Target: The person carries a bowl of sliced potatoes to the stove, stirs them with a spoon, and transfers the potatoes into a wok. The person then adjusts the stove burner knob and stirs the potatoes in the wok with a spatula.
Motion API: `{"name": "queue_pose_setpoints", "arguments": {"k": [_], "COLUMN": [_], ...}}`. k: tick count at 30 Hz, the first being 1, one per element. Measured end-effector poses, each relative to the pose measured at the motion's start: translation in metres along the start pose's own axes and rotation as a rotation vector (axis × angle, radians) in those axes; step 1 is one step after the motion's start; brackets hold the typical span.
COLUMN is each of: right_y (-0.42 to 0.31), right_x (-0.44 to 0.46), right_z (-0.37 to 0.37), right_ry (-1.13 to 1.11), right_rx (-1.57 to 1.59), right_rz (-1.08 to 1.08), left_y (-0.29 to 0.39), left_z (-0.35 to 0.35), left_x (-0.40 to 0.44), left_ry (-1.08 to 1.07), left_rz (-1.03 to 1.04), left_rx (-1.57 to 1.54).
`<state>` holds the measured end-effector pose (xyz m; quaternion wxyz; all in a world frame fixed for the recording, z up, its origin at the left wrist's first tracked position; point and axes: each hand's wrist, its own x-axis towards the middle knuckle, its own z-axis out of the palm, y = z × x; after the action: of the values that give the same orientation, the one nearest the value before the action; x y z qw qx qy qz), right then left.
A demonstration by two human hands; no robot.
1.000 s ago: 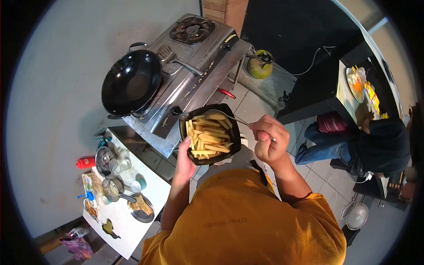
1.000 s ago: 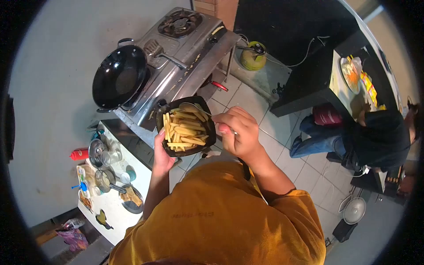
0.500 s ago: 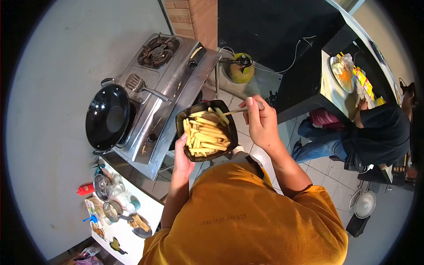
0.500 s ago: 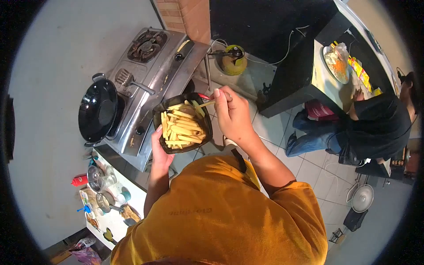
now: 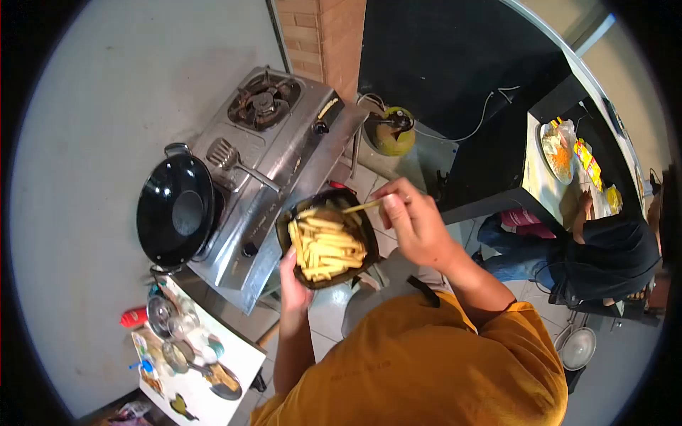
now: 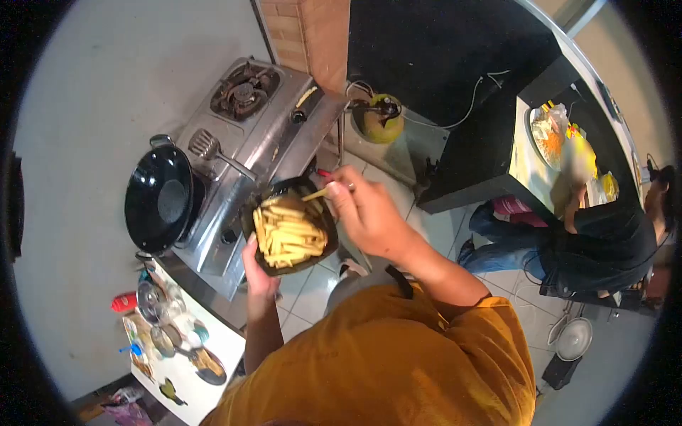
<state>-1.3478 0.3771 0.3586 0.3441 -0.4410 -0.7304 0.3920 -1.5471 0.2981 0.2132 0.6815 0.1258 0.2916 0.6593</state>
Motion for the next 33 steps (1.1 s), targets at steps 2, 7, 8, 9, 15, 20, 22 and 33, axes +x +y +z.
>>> {"name": "queue_pose_setpoints", "arguments": {"k": [2,7,8,9,15,20,22,33], "right_y": [-0.004,-0.022,-0.026,-0.031,-0.037,-0.031,-0.031,-0.011], "right_x": [0.005,0.02,0.021,0.027,0.035,0.031,0.028,0.027], "right_z": [0.027,0.087,0.098,0.108,0.147,0.158,0.159,0.123], "right_ry": [-0.002,-0.12,-0.159,-0.192,-0.278,-0.283,-0.298,-0.199], "right_rx": [0.0,-0.016,-0.047,-0.085,-0.19,-0.183,-0.192,-0.247], "right_rz": [-0.074,-0.207,-0.201,-0.21,-0.314,-0.306,-0.283,-0.144], "left_y": [0.011,0.034,0.038,0.042,0.046,0.045,0.04,0.026], "left_z": [-0.012,-0.05,-0.06,-0.066,-0.101,-0.113,-0.123,-0.117], "left_x": [-0.016,-0.056,-0.062,-0.065,-0.08,-0.076,-0.072,-0.027], "left_ry": [-0.023,0.077,0.08,0.075,0.228,0.16,0.133,-0.041], "left_rz": [0.011,-0.017,-0.025,-0.004,0.031,0.042,0.025,-0.079], "left_rx": [0.021,0.008,0.014,0.008,0.0,0.017,0.025,0.054]}}
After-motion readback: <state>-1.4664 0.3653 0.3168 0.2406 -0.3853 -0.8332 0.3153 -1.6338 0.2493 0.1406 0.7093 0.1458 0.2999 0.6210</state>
